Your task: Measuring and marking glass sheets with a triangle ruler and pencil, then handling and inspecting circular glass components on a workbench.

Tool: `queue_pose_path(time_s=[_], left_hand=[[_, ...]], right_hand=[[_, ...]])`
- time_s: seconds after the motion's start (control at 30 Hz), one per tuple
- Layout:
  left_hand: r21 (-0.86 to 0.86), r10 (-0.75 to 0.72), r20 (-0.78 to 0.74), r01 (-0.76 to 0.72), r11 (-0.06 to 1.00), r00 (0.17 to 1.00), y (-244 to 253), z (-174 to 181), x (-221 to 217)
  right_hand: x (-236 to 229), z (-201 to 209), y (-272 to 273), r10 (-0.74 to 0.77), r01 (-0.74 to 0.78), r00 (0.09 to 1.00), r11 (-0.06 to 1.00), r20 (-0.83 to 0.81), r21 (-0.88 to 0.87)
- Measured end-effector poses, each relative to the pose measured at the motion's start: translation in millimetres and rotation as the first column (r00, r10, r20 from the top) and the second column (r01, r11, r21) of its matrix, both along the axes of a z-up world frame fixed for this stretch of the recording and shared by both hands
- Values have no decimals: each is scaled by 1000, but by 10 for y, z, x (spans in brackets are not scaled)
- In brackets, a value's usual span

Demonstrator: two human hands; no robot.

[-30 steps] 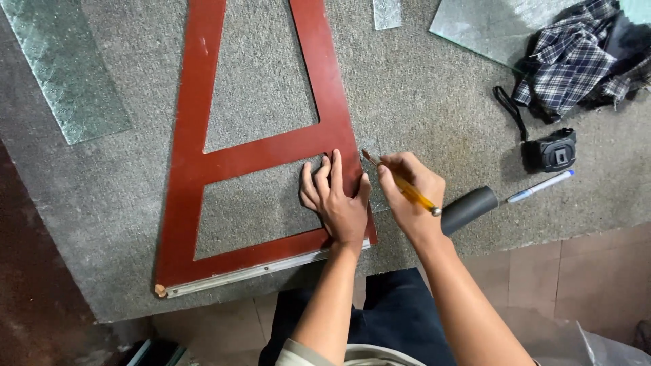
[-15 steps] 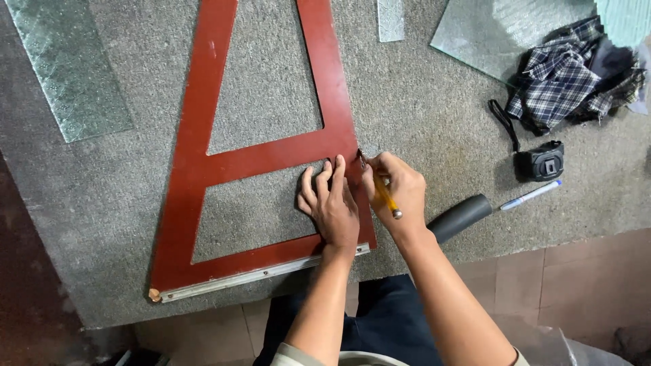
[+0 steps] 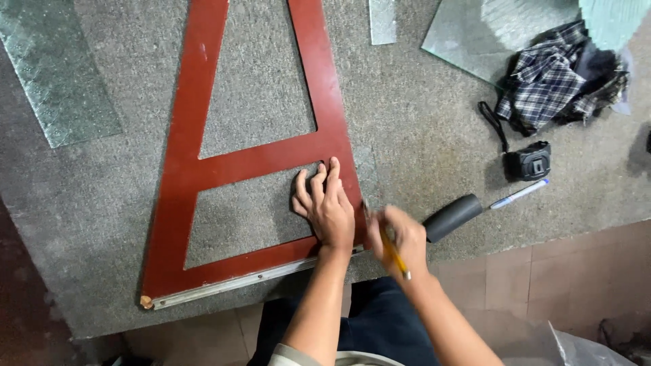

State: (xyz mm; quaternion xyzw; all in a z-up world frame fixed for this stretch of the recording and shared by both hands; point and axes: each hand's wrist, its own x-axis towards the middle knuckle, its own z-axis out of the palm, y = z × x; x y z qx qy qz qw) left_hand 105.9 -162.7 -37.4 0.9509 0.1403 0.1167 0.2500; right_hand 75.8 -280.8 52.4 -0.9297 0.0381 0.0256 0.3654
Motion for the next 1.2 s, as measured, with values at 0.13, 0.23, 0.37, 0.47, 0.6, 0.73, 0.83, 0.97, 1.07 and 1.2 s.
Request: queue_pose_path(time_s=[0.13, 0.23, 0.37, 0.47, 0.6, 0.73, 0.83, 0.97, 1.07, 1.2], left_hand=[[13, 5, 23, -5, 1000, 1000, 1, 14, -11], [16, 2, 4, -2, 1000, 1000, -8, -27, -24], [14, -24, 10, 24, 1000, 1000, 85, 109, -42], [-38, -154, -68, 151, 988, 986, 296, 283, -213], [-66, -406, -170, 401, 914, 898, 701, 349, -767], [90, -604, -351, 668, 738, 715, 1055, 299, -1092], [60, -656, -369, 722, 689, 658, 1260, 209, -1008], [-47, -668, -456, 734, 678, 588, 1768, 459, -1126], [-45, -545, -587, 648, 760, 599, 1809, 595, -1178], [-271, -442, -289, 371, 888, 849, 937, 455, -1034]], right_hand=[[-556, -8, -93, -80, 85, 985, 996, -154, 29], [-472, -72, -171, -45, 54, 981, 997, -189, 46], [-161, -21, -386, -77, 104, 961, 990, -264, 90], [96, -78, -706, -259, 275, 893, 961, -368, -9], [225, 69, -1098, -429, 360, 756, 903, -495, -233], [-22, -34, -1067, -379, 339, 882, 923, -279, -182], [-65, -85, -787, -230, 246, 828, 969, -512, -37], [-192, -426, -649, -158, 187, 876, 982, -455, 18], [-241, -551, -574, -119, 141, 862, 990, -492, 8], [-274, -699, -449, -103, 102, 874, 994, -476, -28]])
